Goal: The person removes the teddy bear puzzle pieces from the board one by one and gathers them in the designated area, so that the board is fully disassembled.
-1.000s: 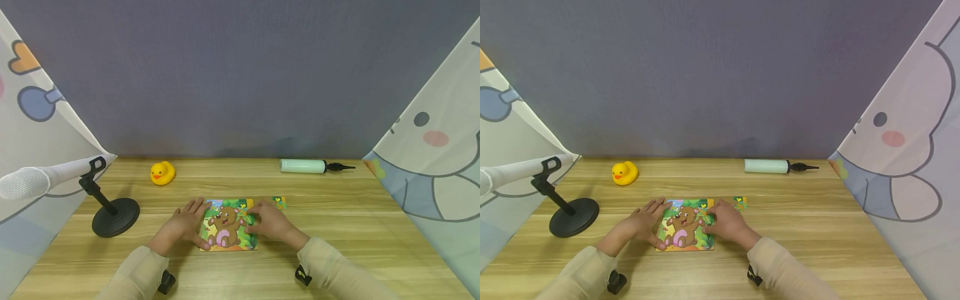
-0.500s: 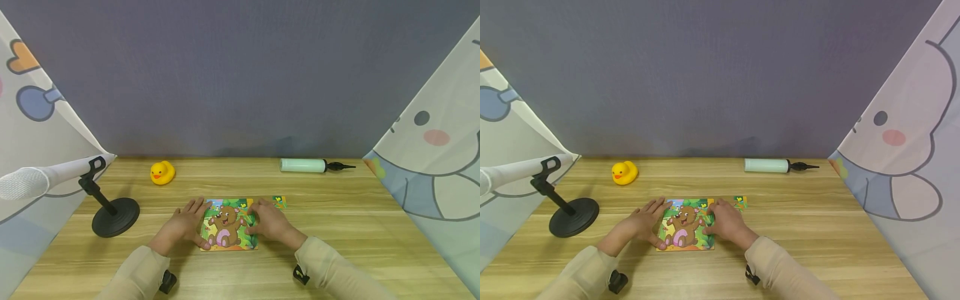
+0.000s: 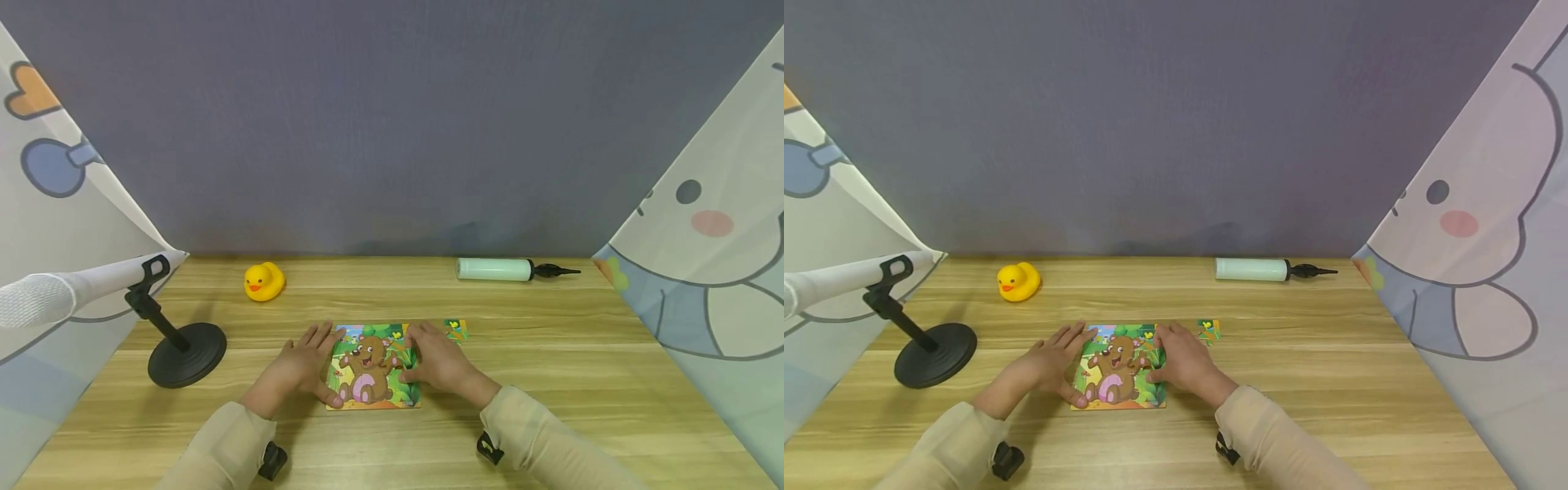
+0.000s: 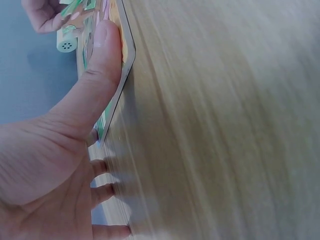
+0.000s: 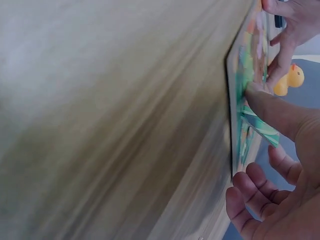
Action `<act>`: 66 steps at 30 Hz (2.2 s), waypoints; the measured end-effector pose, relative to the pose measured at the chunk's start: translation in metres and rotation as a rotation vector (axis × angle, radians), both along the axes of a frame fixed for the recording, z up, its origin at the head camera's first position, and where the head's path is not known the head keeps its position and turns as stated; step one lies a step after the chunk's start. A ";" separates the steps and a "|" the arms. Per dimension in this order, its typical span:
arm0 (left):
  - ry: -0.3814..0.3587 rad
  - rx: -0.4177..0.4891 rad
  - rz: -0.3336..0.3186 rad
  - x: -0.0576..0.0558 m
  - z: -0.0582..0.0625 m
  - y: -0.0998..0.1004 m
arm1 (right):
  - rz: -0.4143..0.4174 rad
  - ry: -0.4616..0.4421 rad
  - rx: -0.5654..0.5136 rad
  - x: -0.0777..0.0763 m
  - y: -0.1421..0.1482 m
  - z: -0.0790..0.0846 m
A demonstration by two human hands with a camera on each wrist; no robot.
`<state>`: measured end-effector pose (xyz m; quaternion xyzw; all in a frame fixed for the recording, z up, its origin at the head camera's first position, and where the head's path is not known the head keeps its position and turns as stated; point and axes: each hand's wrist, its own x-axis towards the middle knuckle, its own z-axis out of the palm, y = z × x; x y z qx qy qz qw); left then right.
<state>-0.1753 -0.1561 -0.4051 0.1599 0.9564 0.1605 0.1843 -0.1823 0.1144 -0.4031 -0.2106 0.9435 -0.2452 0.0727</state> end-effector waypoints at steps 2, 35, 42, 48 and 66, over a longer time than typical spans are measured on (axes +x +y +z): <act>0.009 0.007 0.002 -0.001 -0.005 -0.002 | 0.011 0.003 -0.009 -0.001 0.000 0.001; 0.001 0.014 0.000 0.006 0.010 0.003 | 0.090 -0.041 -0.056 -0.009 0.007 -0.003; 0.011 0.012 -0.005 0.006 0.011 0.004 | 0.109 -0.017 -0.024 -0.013 0.015 0.000; 0.025 0.028 -0.009 0.000 -0.004 -0.003 | 0.115 0.002 -0.029 -0.015 0.016 -0.003; 0.003 0.008 -0.003 0.006 0.012 0.003 | 0.177 0.138 0.085 -0.023 0.012 -0.002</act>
